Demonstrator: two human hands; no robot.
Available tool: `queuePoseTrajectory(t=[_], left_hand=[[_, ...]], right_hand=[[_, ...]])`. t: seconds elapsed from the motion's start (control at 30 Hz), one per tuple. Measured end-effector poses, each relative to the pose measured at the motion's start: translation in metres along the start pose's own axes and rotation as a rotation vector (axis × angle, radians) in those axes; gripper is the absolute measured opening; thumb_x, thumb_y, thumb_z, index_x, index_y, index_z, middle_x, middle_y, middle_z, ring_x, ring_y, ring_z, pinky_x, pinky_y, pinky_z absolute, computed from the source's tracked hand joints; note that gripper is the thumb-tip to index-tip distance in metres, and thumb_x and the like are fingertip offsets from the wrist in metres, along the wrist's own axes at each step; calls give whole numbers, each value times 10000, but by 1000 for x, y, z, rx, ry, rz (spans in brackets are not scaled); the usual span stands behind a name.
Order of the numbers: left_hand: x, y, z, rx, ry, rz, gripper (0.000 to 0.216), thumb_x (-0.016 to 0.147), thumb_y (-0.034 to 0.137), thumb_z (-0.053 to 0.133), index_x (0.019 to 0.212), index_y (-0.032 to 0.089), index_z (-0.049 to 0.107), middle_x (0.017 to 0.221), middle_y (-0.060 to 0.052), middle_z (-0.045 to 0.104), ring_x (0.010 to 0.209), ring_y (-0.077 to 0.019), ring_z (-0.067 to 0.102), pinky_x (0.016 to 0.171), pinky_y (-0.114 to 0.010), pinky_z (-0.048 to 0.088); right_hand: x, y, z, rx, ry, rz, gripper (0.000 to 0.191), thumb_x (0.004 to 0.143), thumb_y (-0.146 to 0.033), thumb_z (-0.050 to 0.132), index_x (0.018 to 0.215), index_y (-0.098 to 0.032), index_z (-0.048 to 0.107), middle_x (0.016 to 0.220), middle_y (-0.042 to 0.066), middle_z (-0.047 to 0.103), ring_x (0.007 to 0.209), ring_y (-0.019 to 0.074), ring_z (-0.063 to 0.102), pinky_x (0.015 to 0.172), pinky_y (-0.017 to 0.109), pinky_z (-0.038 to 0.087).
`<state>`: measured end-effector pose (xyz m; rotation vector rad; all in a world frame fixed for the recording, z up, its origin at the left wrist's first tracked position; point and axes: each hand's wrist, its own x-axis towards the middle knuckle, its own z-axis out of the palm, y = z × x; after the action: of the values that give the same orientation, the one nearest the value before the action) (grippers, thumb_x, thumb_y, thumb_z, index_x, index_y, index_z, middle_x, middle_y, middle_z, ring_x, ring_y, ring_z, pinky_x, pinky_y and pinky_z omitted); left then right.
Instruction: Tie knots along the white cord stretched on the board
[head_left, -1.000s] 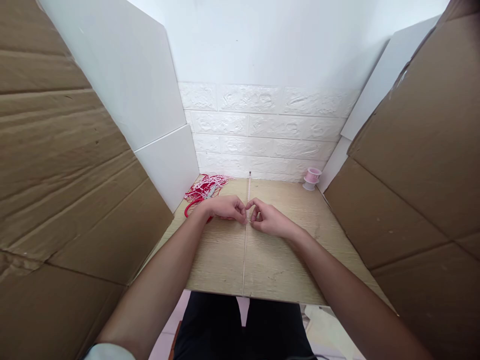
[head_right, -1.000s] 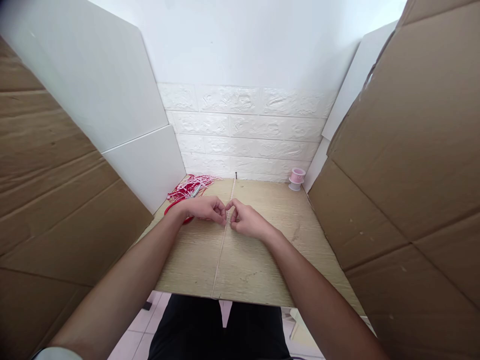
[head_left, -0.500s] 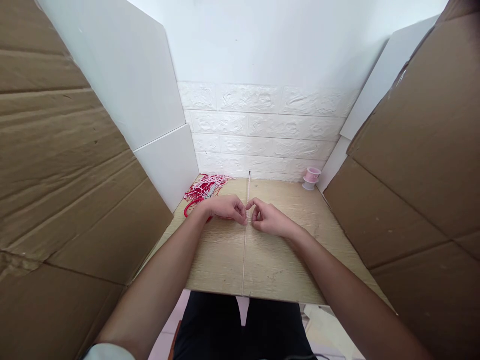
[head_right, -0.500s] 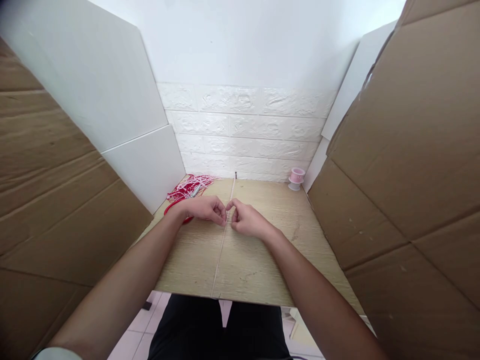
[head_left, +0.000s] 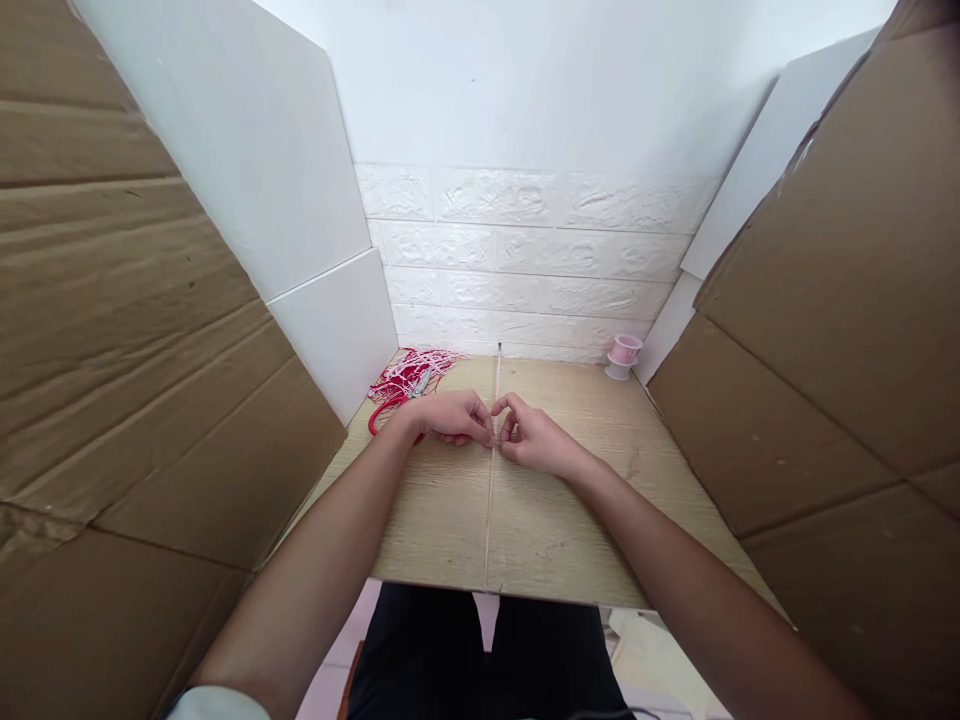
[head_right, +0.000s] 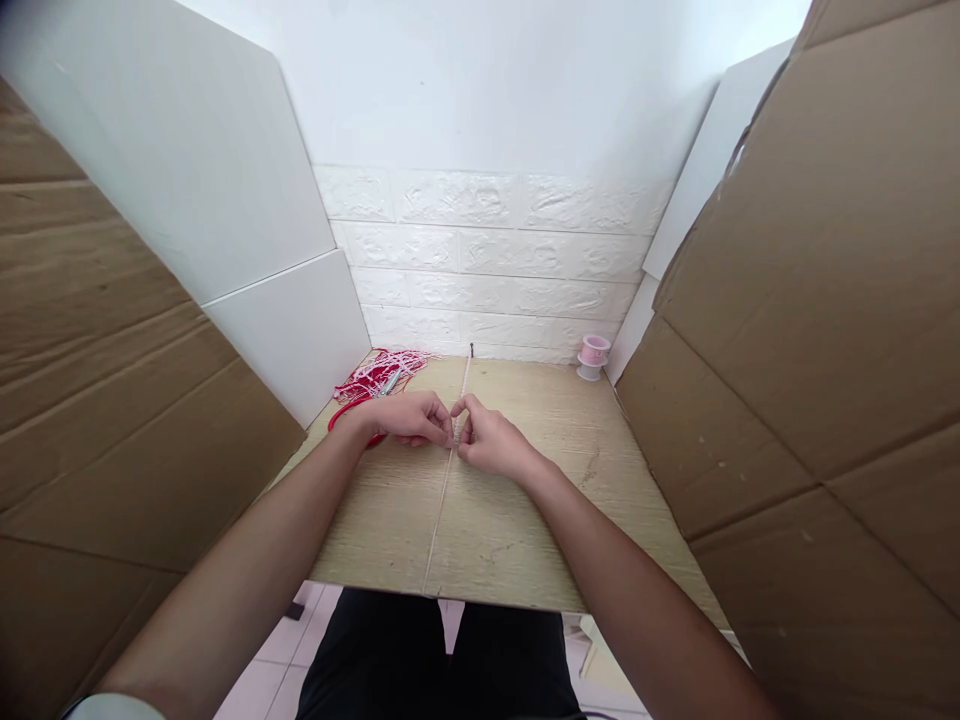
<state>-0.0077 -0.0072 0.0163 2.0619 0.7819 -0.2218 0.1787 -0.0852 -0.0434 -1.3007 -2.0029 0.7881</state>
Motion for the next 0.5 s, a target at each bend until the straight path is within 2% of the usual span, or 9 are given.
queuePoseTrajectory(t=[0.27,0.37,0.5], left_hand=[[3,-4,0,-27,17,5,373,706,461,654,865,127,703,521,24,461,440,-64,374,425,-208,268],[2,-2,0,-27,27,-2,369,691,472,671,815,125,688,521,21,467,440,-64,373,411,-209,255],[2,-1,0,-28,25,3,383,683,504,684,768,132,664,524,21,471,453,-62,378,418,-202,258]], right_hand=[[0,-1,-5,-61,2,22,377,735,-153,542,1106,-193,485,760,-21,607,632,106,542,575,216,350],[0,-1,-11,-163,26,64,280,743,-177,540,1022,-194,559,709,-16,582,627,115,518,565,229,318],[0,1,-12,-265,26,92,241,739,-232,571,974,-204,617,743,-3,603,644,121,511,569,240,299]])
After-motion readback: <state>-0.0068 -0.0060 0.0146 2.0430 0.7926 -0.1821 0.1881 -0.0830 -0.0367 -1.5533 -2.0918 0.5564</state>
